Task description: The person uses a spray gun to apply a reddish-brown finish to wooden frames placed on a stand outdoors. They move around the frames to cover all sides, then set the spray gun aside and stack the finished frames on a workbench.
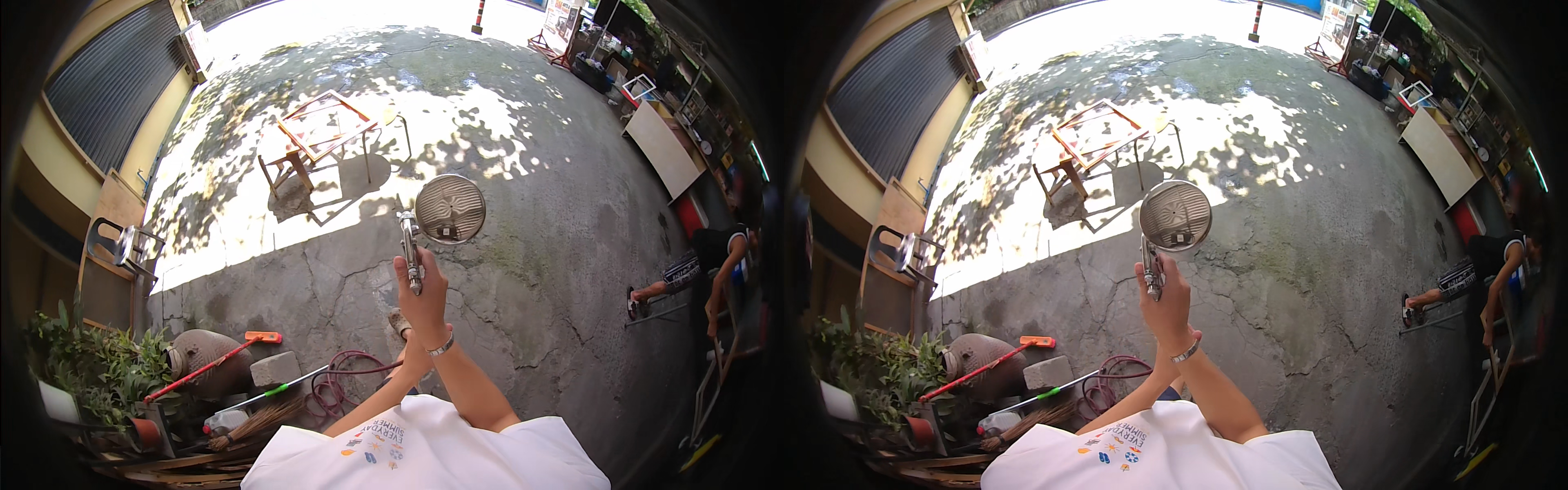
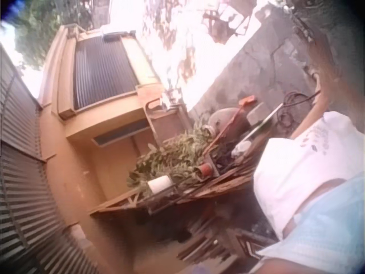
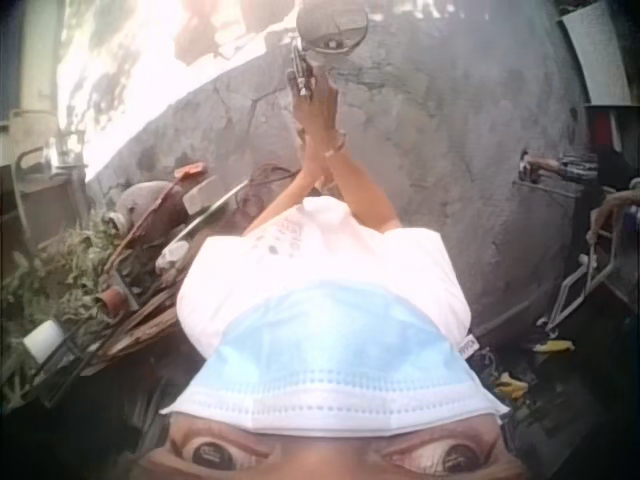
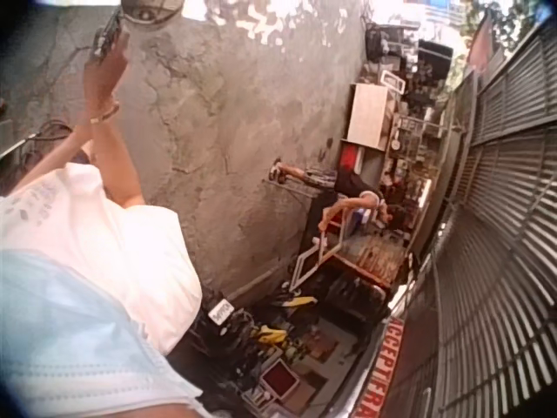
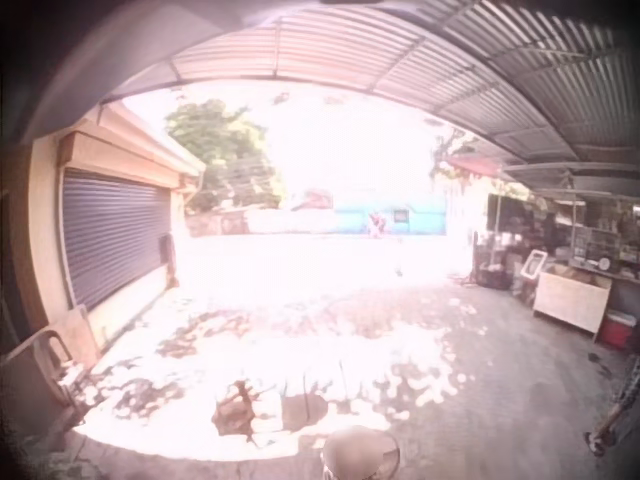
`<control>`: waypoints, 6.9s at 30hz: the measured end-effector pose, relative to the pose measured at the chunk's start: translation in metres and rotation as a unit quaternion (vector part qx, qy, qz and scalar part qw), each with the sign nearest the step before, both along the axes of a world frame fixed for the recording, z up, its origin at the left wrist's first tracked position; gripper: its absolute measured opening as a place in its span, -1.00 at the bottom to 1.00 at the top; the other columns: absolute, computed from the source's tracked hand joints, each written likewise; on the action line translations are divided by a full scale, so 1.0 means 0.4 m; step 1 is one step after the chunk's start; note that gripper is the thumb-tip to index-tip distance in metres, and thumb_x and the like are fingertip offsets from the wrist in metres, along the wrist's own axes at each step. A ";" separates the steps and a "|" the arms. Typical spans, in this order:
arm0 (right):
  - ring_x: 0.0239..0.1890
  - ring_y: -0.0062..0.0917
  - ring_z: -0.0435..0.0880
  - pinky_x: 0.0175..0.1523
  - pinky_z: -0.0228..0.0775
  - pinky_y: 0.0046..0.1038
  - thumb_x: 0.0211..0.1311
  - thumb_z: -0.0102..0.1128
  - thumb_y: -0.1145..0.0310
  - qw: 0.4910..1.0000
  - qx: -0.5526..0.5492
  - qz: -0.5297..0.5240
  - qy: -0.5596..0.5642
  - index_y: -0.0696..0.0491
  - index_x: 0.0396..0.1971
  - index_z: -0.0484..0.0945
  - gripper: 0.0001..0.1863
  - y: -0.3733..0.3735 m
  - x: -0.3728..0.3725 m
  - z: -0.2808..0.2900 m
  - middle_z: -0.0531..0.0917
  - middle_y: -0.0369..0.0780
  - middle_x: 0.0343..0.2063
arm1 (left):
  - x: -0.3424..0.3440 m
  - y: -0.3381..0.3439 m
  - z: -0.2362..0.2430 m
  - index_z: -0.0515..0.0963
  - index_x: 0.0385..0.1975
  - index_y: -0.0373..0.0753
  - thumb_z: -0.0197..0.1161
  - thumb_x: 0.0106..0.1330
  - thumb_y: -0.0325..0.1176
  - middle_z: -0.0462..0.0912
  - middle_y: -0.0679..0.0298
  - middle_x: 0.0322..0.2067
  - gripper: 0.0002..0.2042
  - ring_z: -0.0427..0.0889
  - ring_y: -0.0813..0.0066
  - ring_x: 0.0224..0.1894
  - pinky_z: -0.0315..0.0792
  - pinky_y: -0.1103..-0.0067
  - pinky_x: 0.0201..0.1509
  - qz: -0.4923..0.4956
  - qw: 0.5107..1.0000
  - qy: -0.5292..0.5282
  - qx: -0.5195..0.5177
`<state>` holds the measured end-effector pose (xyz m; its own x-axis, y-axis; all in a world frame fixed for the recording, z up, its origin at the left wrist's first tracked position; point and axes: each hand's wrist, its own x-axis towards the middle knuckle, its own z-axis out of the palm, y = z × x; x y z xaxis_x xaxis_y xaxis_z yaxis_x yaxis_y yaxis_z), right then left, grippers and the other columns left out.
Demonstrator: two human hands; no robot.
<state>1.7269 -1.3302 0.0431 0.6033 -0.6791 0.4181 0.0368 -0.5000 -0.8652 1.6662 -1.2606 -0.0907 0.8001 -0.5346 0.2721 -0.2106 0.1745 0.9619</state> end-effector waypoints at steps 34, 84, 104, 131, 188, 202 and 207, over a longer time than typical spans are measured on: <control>-0.82 -0.73 0.41 -0.74 0.15 -0.60 0.38 0.20 0.02 0.979 0.110 -0.127 0.119 0.20 -0.25 0.66 -0.55 -1.330 1.539 -0.667 0.73 -0.23 -0.45 | 1.709 -0.166 -0.550 0.52 -0.55 -0.35 0.34 0.30 -0.14 0.46 -0.04 -0.69 -0.63 0.45 -0.05 -0.59 0.29 0.29 -0.46 0.109 0.777 0.166 0.598; -0.63 -0.59 0.48 -0.48 0.30 -0.51 0.24 0.38 0.27 0.950 0.140 0.169 0.220 0.20 -0.39 0.62 -0.73 -0.643 1.891 -1.113 0.55 -0.22 -0.65 | 1.877 0.271 -0.537 0.42 -0.60 -0.29 0.38 0.25 -0.28 0.37 0.16 -0.64 -0.68 0.36 0.17 -0.53 0.24 0.33 -0.39 0.174 0.739 0.037 0.650; -0.83 -0.68 0.47 -0.74 0.29 -0.56 0.32 0.26 -0.02 0.981 0.044 -0.147 0.118 0.23 -0.39 0.66 -0.49 -1.341 2.054 -1.177 0.70 -0.22 -0.59 | 1.954 -0.164 -0.616 0.48 -0.57 -0.35 0.36 0.29 -0.33 0.38 0.18 -0.69 -0.71 0.35 0.35 -0.60 0.22 0.45 -0.49 0.142 0.815 0.092 0.554; -0.60 -0.48 0.51 -0.46 0.34 -0.47 0.23 0.37 0.29 0.916 0.191 0.290 0.202 0.22 -0.35 0.58 -0.73 -0.440 1.891 -1.041 0.56 -0.16 -0.58 | 1.915 0.346 -0.489 0.46 -0.57 -0.35 0.32 0.33 -0.28 0.38 0.18 -0.66 -0.69 0.36 0.32 -0.60 0.22 0.42 -0.49 0.212 0.771 0.018 0.601; -0.53 -0.71 0.49 -0.40 0.35 -0.57 0.32 0.31 0.21 0.953 0.113 0.009 0.280 0.26 -0.32 0.65 -0.66 -0.774 2.099 -0.997 0.62 -0.30 -0.61 | 2.208 0.183 -0.493 0.49 -0.60 -0.32 0.37 0.29 -0.21 0.39 0.23 -0.71 -0.66 0.36 0.37 -0.64 0.24 0.46 -0.53 0.156 0.845 0.054 0.508; -0.80 -0.74 0.44 -0.76 0.25 -0.59 0.35 0.25 0.04 0.923 -0.072 -0.144 0.349 0.19 -0.30 0.69 -0.57 -1.386 2.317 -0.846 0.65 -0.28 -0.62 | 2.277 -0.211 -0.547 0.48 -0.61 -0.30 0.42 0.21 -0.27 0.40 0.19 -0.70 -0.69 0.43 0.25 -0.63 0.26 0.40 -0.53 0.097 0.883 0.086 0.451; -0.86 -0.72 0.34 -0.78 0.09 -0.60 0.31 0.29 -0.01 0.926 0.027 -0.117 0.356 0.18 -0.45 0.64 -0.53 -1.320 2.340 -0.809 0.61 -0.30 -0.67 | 2.293 -0.168 -0.558 0.48 -0.61 -0.30 0.40 0.24 -0.24 0.38 0.19 -0.71 -0.68 0.41 0.25 -0.64 0.25 0.39 -0.53 0.101 0.879 0.104 0.454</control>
<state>2.6628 -1.8580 -0.2804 0.5458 -0.8351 -0.0685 -0.6581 -0.3766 -0.6519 2.5835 -1.3277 -0.3140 0.8857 -0.2971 -0.3568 0.0476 -0.7064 0.7062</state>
